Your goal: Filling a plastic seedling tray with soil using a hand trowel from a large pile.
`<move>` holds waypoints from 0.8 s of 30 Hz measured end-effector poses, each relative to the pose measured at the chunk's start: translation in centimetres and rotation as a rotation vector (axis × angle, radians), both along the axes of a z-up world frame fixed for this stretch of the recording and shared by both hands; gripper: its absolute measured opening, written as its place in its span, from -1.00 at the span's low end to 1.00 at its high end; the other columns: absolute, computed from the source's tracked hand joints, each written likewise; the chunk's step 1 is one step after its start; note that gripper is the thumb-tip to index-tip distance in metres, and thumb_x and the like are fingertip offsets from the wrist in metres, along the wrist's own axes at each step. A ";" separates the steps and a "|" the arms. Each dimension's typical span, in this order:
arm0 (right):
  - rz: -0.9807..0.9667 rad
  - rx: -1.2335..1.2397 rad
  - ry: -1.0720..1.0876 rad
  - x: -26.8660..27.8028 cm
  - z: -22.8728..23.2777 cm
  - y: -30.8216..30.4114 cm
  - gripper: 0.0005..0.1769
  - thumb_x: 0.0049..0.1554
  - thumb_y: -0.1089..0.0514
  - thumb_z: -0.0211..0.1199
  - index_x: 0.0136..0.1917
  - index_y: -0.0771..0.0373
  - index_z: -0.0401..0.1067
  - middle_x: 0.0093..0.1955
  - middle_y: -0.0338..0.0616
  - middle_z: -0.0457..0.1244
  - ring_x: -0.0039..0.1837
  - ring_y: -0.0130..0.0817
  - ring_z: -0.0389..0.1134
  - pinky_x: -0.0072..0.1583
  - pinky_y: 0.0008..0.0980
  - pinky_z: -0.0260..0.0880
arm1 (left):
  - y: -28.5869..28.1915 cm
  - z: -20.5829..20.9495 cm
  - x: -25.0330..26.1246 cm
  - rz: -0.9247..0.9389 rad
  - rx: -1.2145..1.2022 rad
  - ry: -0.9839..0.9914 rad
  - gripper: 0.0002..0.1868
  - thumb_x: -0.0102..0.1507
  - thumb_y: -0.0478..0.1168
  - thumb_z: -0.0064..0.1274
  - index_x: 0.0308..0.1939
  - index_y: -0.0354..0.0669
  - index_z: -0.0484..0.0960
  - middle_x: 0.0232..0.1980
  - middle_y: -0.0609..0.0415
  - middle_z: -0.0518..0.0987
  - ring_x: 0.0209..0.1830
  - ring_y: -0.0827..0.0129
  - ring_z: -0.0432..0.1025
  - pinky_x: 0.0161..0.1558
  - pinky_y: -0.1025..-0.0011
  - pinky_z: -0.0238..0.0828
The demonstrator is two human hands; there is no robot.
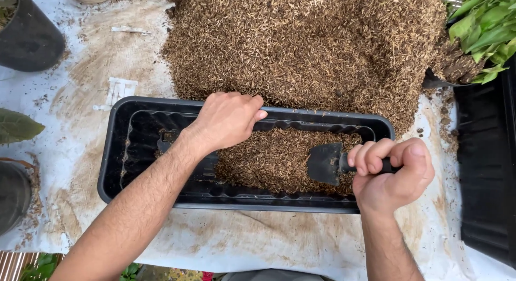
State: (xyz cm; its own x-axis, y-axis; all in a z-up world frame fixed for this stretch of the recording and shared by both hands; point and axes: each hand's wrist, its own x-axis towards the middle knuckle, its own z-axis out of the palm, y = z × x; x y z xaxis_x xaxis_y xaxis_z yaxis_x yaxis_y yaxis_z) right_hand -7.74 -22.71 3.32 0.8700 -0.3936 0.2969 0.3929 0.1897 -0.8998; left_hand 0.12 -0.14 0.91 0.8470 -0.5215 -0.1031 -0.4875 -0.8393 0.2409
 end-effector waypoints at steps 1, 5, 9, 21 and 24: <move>0.000 0.000 -0.002 0.0 0.2 -0.1 -0.66 0.10 0.03 -0.14 -0.43 0.11 -0.12 -0.60 -0.18 -0.22 -0.57 -0.36 -0.17 -0.44 -0.34 0.01 | 0.0 0.0 0.0 0.000 0.000 -0.002 -0.69 0.35 -0.03 -0.32 -0.33 -0.13 0.38 -0.49 0.11 0.47 -0.53 0.27 0.40 -0.38 0.15 0.41; -0.013 0.024 0.002 -0.1 1.6 -0.5 -0.72 0.08 0.09 -0.19 -0.43 0.09 -0.10 -0.59 -0.20 -0.19 -0.56 -0.41 -0.19 -0.45 -0.39 -0.03 | 0.0 -0.2 -0.2 0.002 -0.010 -0.027 -0.69 0.35 -0.03 -0.32 -0.30 -0.13 0.40 -0.50 0.13 0.47 -0.52 0.31 0.41 -0.35 0.16 0.42; -0.105 -0.026 -0.045 -1.2 2.9 -0.9 -0.72 0.13 0.01 -0.24 -0.36 0.08 -0.13 -0.56 -0.22 -0.23 -0.54 -0.41 -0.20 -0.44 -0.41 -0.06 | 0.0 -0.3 -0.2 0.003 -0.027 -0.024 -0.68 0.36 -0.03 -0.34 -0.33 -0.12 0.38 -0.53 0.13 0.45 -0.56 0.31 0.38 -0.38 0.17 0.40; 0.098 -0.085 -0.089 -0.8 -0.7 2.3 -0.59 0.15 -0.05 -0.13 -0.41 0.13 -0.12 -0.60 -0.16 -0.20 -0.57 -0.34 -0.13 -0.46 -0.34 0.03 | 0.0 -0.4 0.1 -0.012 -0.016 -0.038 -0.72 0.35 -0.04 -0.30 -0.29 -0.14 0.38 -0.45 0.12 0.49 -0.50 0.27 0.41 -0.39 0.15 0.41; 0.096 -0.036 -0.162 -0.1 -2.4 1.1 -0.68 0.20 0.06 -0.29 -0.40 0.06 -0.09 -0.68 -0.24 -0.18 -0.65 -0.39 -0.10 -0.50 -0.44 0.03 | 0.3 0.0 -0.7 -0.006 -0.096 -0.093 -0.72 0.27 -0.05 -0.26 -0.18 -0.11 0.50 -0.39 0.02 0.55 -0.29 0.17 0.49 -0.20 0.18 0.38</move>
State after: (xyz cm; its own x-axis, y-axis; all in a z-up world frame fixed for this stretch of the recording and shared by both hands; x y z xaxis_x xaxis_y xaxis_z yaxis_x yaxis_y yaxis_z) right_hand -7.84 -21.61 0.90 0.8430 -0.2973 0.4483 0.5144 0.2022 -0.8333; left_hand -0.61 0.13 0.86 0.8476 -0.5300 0.0263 -0.5162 -0.8118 0.2731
